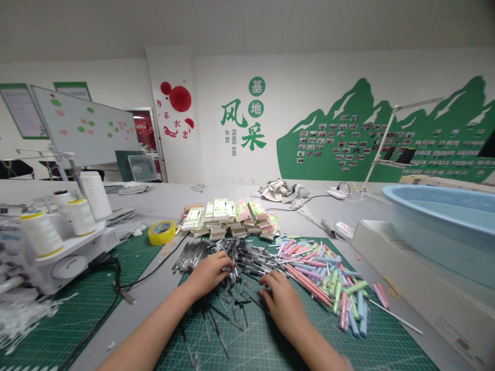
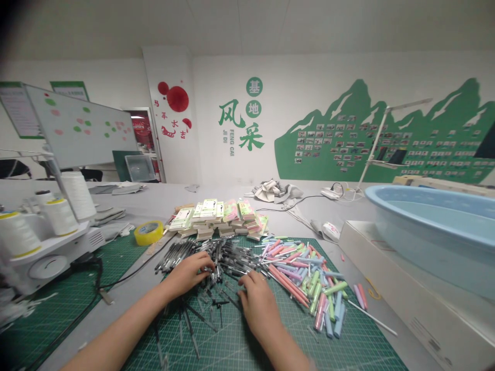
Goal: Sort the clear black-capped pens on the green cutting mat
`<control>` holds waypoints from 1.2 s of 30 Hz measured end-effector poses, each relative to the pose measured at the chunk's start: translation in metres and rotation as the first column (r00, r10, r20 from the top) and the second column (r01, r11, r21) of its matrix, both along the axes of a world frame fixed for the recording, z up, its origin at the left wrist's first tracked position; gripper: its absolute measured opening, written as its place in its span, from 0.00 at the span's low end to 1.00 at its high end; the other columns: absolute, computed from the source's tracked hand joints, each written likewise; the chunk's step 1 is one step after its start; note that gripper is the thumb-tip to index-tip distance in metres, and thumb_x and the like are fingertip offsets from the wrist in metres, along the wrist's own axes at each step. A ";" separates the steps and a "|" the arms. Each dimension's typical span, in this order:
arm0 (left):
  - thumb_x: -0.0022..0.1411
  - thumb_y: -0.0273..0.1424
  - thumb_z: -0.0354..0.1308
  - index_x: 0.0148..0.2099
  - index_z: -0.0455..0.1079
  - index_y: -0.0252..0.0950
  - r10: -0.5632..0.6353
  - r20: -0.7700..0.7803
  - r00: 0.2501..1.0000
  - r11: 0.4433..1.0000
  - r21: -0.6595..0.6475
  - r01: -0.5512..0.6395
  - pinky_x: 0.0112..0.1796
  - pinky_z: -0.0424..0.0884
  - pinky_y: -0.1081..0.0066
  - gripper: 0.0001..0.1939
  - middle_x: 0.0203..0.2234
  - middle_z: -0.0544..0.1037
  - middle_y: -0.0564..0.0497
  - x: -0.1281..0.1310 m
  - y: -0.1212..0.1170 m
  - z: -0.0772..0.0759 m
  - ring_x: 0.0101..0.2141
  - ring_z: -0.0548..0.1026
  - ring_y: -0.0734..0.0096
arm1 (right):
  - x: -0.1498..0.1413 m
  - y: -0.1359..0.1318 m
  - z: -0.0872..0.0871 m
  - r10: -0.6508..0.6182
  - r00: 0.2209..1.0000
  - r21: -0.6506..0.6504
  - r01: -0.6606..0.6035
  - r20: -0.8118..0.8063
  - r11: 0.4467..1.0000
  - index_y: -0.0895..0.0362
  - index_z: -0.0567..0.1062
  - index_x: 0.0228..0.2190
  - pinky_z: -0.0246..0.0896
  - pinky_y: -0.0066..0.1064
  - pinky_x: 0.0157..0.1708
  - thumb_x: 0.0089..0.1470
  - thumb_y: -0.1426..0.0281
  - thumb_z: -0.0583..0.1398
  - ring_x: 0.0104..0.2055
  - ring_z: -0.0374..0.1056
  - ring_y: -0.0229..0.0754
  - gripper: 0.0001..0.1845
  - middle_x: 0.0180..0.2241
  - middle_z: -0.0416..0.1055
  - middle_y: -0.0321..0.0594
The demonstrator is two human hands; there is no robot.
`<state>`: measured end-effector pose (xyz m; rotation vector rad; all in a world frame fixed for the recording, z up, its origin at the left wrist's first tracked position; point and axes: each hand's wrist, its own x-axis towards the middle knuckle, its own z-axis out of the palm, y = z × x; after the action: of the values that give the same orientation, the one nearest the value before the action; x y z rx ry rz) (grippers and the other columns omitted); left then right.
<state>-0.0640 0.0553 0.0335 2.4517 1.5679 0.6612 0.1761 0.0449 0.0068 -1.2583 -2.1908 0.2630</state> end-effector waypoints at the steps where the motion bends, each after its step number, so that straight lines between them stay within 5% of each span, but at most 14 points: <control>1: 0.55 0.24 0.51 0.38 0.70 0.42 -0.009 0.007 1.000 1.000 0.004 0.008 0.39 0.64 0.74 0.11 0.37 0.71 0.53 0.001 0.000 0.001 0.39 0.69 0.69 | -0.001 -0.002 0.000 0.010 1.000 -0.010 -0.010 0.018 1.000 0.52 0.71 0.31 0.57 0.30 0.38 0.49 0.77 0.55 0.40 0.64 0.44 0.09 0.35 0.69 0.38; 11: 0.56 0.25 0.52 0.37 0.70 0.41 -0.080 -0.003 0.997 0.995 0.054 0.080 0.39 0.63 0.74 0.09 0.35 0.71 0.52 0.018 -0.008 0.000 0.38 0.69 0.70 | -0.004 0.000 -0.011 -0.133 0.929 0.124 0.095 0.344 0.988 0.57 0.72 0.30 0.56 0.33 0.37 0.50 0.82 0.51 0.38 0.65 0.47 0.13 0.35 0.71 0.44; 18: 0.59 0.30 0.54 0.40 0.68 0.39 -0.193 -0.227 0.954 0.961 0.150 0.230 0.36 0.63 0.72 0.06 0.35 0.71 0.51 0.050 -0.018 -0.009 0.37 0.69 0.68 | -0.008 -0.002 -0.007 -0.175 0.875 0.185 0.099 0.452 0.978 0.59 0.73 0.32 0.57 0.34 0.37 0.50 0.83 0.51 0.38 0.66 0.47 0.13 0.34 0.72 0.47; 24: 0.63 0.30 0.48 0.37 0.67 0.36 -0.137 -0.330 0.934 0.930 0.283 0.236 0.32 0.63 0.71 0.07 0.31 0.70 0.49 0.070 -0.019 -0.020 0.33 0.68 0.67 | -0.010 -0.006 -0.006 -0.113 0.940 0.168 0.061 0.323 0.984 0.58 0.72 0.31 0.59 0.35 0.40 0.49 0.80 0.55 0.39 0.64 0.47 0.09 0.34 0.70 0.45; 29: 0.64 0.29 0.47 0.35 0.66 0.36 -0.122 -0.373 0.920 0.917 0.313 0.248 0.31 0.62 0.72 0.08 0.30 0.70 0.49 0.054 -0.017 -0.013 0.32 0.68 0.68 | -0.008 -0.002 0.000 0.012 0.991 0.194 -0.038 0.135 0.980 0.56 0.71 0.37 0.59 0.36 0.43 0.54 0.75 0.55 0.41 0.63 0.46 0.09 0.38 0.69 0.42; 32: 0.63 0.28 0.47 0.35 0.67 0.36 -0.036 -0.281 0.959 0.942 0.310 0.127 0.33 0.63 0.72 0.08 0.32 0.70 0.49 0.033 -0.013 -0.003 0.34 0.68 0.68 | -0.002 0.008 0.002 -0.012 0.997 0.267 -0.008 0.073 0.964 0.53 0.69 0.46 0.58 0.37 0.45 0.57 0.76 0.52 0.46 0.61 0.46 0.16 0.43 0.69 0.42; 36: 0.61 0.29 0.50 0.35 0.68 0.38 0.050 0.067 0.996 0.971 0.230 -0.065 0.34 0.64 0.74 0.06 0.33 0.71 0.51 0.006 -0.004 0.004 0.33 0.70 0.71 | 0.003 0.023 -0.004 -0.034 0.989 0.291 -0.009 0.143 0.957 0.53 0.69 0.46 0.57 0.36 0.45 0.55 0.79 0.54 0.47 0.60 0.47 0.18 0.45 0.69 0.42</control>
<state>-0.0578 0.0514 0.0378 2.5261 1.6270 0.9715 0.1794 0.0683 0.0024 -1.1551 -2.2432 -0.1603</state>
